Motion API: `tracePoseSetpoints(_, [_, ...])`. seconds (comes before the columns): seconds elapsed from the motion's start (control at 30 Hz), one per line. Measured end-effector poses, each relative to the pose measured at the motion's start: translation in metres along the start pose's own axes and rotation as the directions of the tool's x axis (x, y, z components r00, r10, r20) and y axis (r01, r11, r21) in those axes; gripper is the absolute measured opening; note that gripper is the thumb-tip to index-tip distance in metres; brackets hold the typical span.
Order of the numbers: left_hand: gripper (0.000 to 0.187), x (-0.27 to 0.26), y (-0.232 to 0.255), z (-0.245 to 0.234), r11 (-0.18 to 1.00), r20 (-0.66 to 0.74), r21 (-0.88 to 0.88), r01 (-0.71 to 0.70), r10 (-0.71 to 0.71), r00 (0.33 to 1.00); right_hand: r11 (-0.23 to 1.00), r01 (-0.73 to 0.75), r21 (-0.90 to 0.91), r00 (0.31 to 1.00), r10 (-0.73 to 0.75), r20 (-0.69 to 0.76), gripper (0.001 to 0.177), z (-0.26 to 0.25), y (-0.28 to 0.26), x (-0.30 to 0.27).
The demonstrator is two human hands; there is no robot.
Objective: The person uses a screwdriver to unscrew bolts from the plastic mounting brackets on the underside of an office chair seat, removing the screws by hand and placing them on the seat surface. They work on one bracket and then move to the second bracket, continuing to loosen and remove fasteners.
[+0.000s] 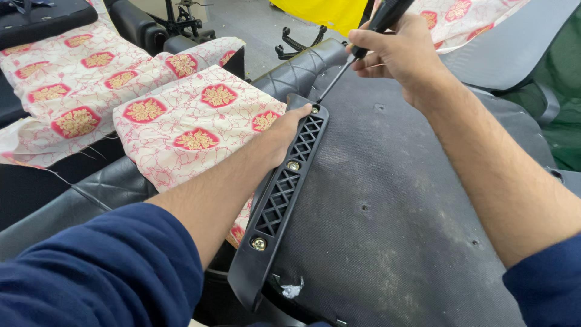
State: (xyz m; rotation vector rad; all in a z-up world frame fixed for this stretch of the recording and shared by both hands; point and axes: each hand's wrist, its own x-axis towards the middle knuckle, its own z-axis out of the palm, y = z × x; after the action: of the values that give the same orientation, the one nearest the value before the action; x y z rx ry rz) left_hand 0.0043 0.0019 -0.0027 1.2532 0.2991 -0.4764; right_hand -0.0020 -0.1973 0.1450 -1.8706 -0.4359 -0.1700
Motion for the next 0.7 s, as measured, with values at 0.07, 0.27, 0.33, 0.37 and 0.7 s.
tracePoseSetpoints(0.07, [0.04,-0.001,0.0,-0.001,1.0,0.036,0.016,-0.003,0.002,0.999,1.0,-0.026,0.012,0.998,0.026,-0.052,0.023,-0.004,0.003,-0.011])
tracePoseSetpoints(0.27, [0.033,-0.001,0.004,0.004,0.993,-0.044,0.109,-0.05,0.056,0.997,0.975,-0.198,0.104,0.965,0.212,-0.154,0.026,-0.012,0.023,-0.05])
tracePoseSetpoints(0.33, [0.032,0.002,0.007,0.006,0.993,-0.061,0.108,-0.038,0.045,0.997,0.957,-0.28,0.071,0.933,0.289,-0.216,0.028,-0.011,0.031,-0.064])
tracePoseSetpoints(0.37, [0.031,0.003,0.008,0.006,0.994,-0.049,0.097,-0.041,0.046,0.998,0.95,-0.306,0.054,0.929,0.311,-0.201,0.028,-0.01,0.035,-0.071])
tracePoseSetpoints(0.7, [0.036,0.01,0.003,0.002,0.996,-0.021,0.074,-0.057,0.058,0.998,0.697,-0.436,-0.569,0.899,0.365,-0.242,0.048,0.027,0.048,-0.116])
